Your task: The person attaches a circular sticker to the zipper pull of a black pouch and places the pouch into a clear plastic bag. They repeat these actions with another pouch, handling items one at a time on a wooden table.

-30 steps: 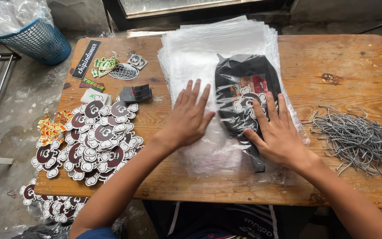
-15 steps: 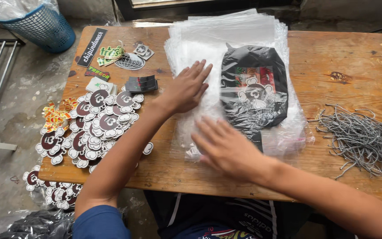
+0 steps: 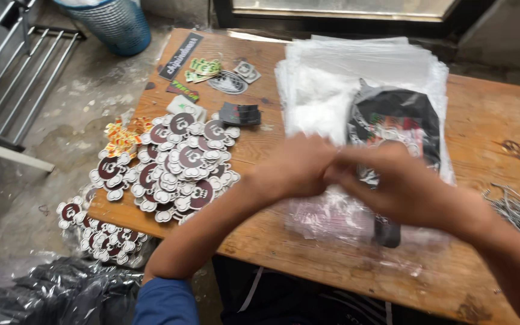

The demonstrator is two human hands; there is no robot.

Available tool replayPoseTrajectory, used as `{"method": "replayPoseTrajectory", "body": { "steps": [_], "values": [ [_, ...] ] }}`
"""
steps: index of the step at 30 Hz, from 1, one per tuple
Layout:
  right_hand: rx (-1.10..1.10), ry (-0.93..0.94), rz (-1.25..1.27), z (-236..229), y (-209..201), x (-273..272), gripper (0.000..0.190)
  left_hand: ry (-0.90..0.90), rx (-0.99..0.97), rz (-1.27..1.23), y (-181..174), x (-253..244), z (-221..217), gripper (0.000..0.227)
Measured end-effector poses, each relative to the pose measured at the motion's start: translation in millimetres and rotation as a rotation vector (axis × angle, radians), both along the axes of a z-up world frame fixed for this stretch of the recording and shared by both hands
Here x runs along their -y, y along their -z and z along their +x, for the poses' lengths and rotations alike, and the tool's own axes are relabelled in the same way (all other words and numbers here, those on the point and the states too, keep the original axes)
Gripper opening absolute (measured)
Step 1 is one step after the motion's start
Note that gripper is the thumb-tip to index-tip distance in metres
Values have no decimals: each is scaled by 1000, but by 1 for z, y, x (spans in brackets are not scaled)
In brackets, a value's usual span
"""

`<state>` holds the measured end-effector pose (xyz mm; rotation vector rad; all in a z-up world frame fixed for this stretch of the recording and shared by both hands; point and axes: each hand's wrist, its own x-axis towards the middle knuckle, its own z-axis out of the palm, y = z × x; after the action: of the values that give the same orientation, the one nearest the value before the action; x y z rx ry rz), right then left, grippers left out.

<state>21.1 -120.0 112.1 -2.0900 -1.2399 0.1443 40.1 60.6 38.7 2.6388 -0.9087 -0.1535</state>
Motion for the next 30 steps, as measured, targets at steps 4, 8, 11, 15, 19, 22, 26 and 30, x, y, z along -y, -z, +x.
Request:
{"method": "replayPoseTrajectory", "body": {
  "steps": [4,8,11,15,19,22,26,30],
  "values": [
    [237,114,-4,47,-3,-38,6,363,-357,-128,-52,16,-63,36],
    [314,-27,-91,92,62,-79,9,686,-142,-480,-2,40,-76,29],
    [624,-62,-221,110,110,-108,17,755,-79,-622,40,51,-81,19],
    [914,-40,-246,117,135,-141,24,832,66,-658,126,80,-96,25],
    [951,-42,-333,121,146,-160,8,819,-158,-823,148,91,-101,16],
    [1009,-23,-385,118,156,-167,5,857,-95,-846,162,97,-102,15],
    [1106,26,-354,111,160,-172,13,843,-78,-908,152,89,-102,15],
    [1025,75,-356,112,167,-172,17,911,273,-917,136,77,-97,43]
  ]
}}
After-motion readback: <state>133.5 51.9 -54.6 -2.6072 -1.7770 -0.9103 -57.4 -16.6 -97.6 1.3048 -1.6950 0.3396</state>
